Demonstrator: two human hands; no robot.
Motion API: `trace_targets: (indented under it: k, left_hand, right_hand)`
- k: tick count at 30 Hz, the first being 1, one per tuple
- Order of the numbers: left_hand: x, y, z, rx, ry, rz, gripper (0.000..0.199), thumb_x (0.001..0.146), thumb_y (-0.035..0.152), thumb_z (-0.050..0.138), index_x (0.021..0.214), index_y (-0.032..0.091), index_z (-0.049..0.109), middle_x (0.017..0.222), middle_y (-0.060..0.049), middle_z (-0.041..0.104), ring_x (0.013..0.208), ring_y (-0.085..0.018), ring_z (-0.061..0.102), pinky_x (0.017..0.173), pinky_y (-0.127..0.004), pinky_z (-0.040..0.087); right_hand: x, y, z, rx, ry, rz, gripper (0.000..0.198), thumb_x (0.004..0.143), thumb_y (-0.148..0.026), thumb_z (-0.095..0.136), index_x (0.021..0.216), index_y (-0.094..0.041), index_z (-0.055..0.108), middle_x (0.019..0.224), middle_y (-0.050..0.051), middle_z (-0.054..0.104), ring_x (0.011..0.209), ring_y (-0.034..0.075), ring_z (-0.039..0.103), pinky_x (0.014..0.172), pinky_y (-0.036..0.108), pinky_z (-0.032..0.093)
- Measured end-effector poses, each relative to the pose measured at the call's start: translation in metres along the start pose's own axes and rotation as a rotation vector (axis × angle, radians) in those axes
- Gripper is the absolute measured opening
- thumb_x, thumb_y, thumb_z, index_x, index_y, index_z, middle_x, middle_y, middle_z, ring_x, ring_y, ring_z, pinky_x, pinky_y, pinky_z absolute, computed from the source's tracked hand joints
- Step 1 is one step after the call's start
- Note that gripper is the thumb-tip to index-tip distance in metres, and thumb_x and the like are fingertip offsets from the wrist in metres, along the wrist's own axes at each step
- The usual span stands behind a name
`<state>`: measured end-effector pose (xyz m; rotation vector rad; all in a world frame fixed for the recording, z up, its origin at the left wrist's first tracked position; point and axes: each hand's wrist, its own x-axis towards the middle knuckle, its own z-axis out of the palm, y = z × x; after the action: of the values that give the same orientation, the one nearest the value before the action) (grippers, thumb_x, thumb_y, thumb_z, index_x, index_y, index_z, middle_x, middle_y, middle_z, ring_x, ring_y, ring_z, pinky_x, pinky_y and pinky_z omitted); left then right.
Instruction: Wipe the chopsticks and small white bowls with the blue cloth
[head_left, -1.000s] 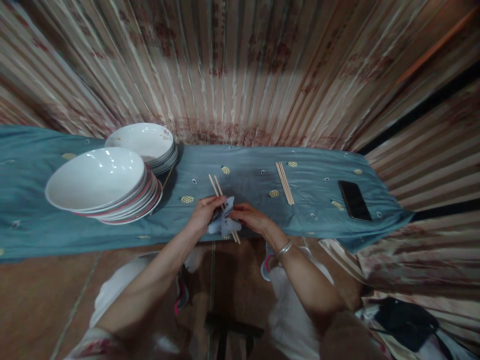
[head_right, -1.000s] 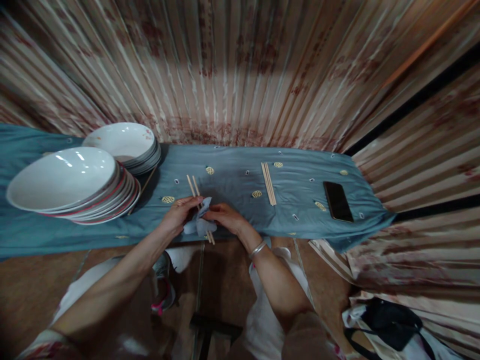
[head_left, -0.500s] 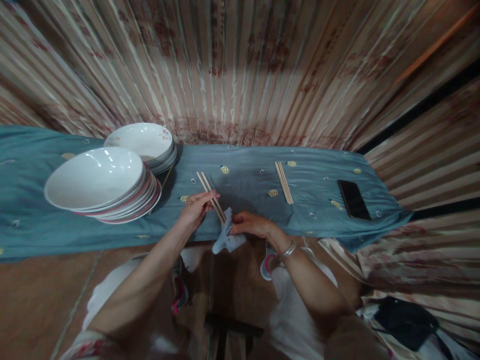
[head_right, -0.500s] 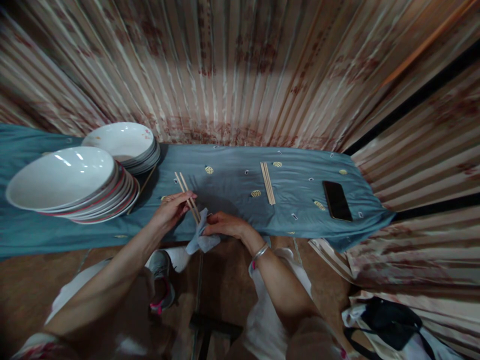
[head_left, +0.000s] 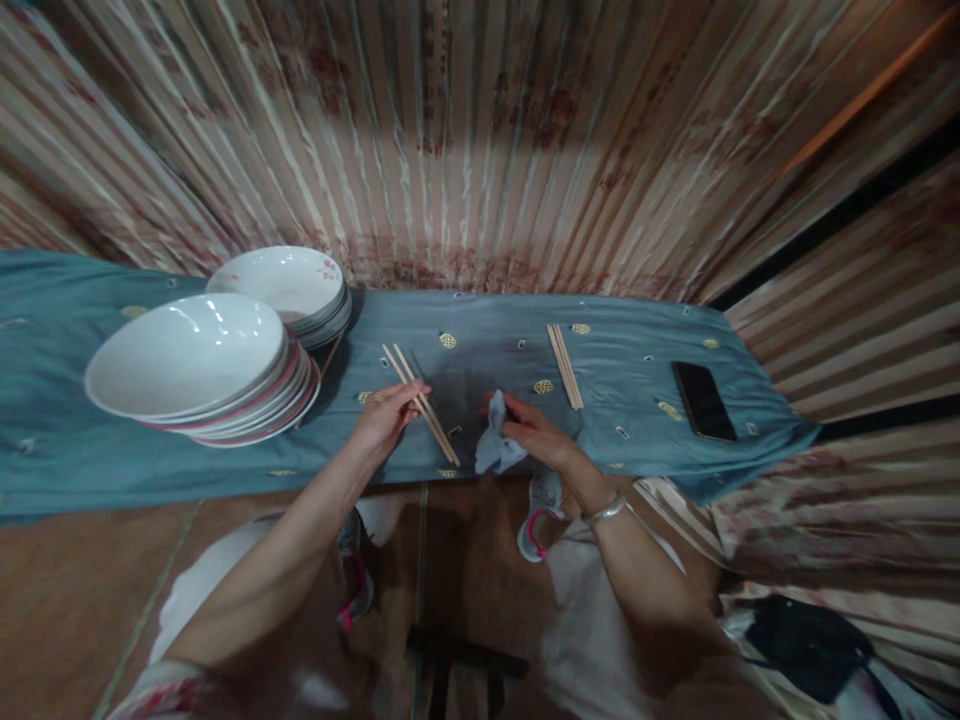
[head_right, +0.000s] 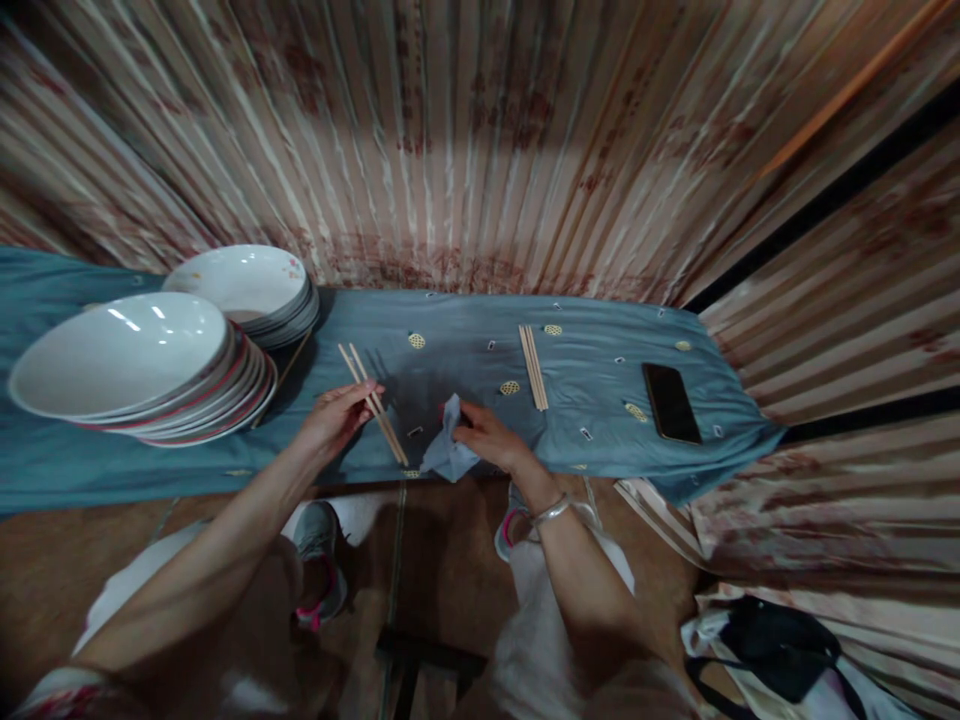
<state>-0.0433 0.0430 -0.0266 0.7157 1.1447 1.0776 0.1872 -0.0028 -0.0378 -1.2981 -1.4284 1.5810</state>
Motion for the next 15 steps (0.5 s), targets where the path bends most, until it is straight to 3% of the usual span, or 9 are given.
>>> trace_targets:
  k: [3,6,9,15]
  left_hand:
    - [0.0,-0.007,0.004,0.016,-0.011,-0.008,0.029,0.052,0.036,0.084,0.063,0.013,0.072,0.057,-0.003,0.064,0.051,-0.008,0.052,0.048,-0.02,0.037]
    - [0.001,-0.014,0.009,0.019,-0.009,-0.017,0.032,0.048,0.04,0.086,0.061,0.014,0.071,0.058,-0.003,0.066,0.052,-0.009,0.054,0.05,-0.021,0.038]
    - [-0.001,-0.02,0.014,0.023,-0.045,-0.011,0.037,0.044,0.042,0.086,0.062,0.014,0.072,0.062,-0.005,0.068,0.055,-0.01,0.055,0.051,-0.022,0.039]
    - [-0.008,-0.031,0.021,0.042,-0.117,-0.025,0.038,0.043,0.045,0.086,0.061,0.014,0.073,0.059,-0.004,0.067,0.054,-0.011,0.055,0.053,-0.023,0.041]
  right_hand:
    - [0.002,0.002,-0.002,-0.088,0.14,-0.051,0.049,0.069,-0.018,0.054,0.117,-0.022,0.064,0.085,-0.001,0.068,0.061,0.011,0.048,0.056,0.023,0.036]
    - [0.002,0.0,0.001,-0.167,0.085,-0.075,0.029,0.077,-0.027,0.051,0.095,-0.02,0.072,0.076,0.0,0.066,0.06,0.011,0.048,0.055,0.023,0.034]
    - [0.003,-0.001,0.009,-0.183,0.014,-0.059,0.034,0.082,-0.043,0.051,0.072,-0.017,0.071,0.072,0.003,0.066,0.062,0.013,0.052,0.057,0.024,0.036]
    - [0.012,0.01,0.028,-0.189,0.023,-0.106,0.032,0.073,-0.05,0.063,0.075,-0.019,0.073,0.069,0.0,0.066,0.062,0.011,0.051,0.061,0.024,0.037]
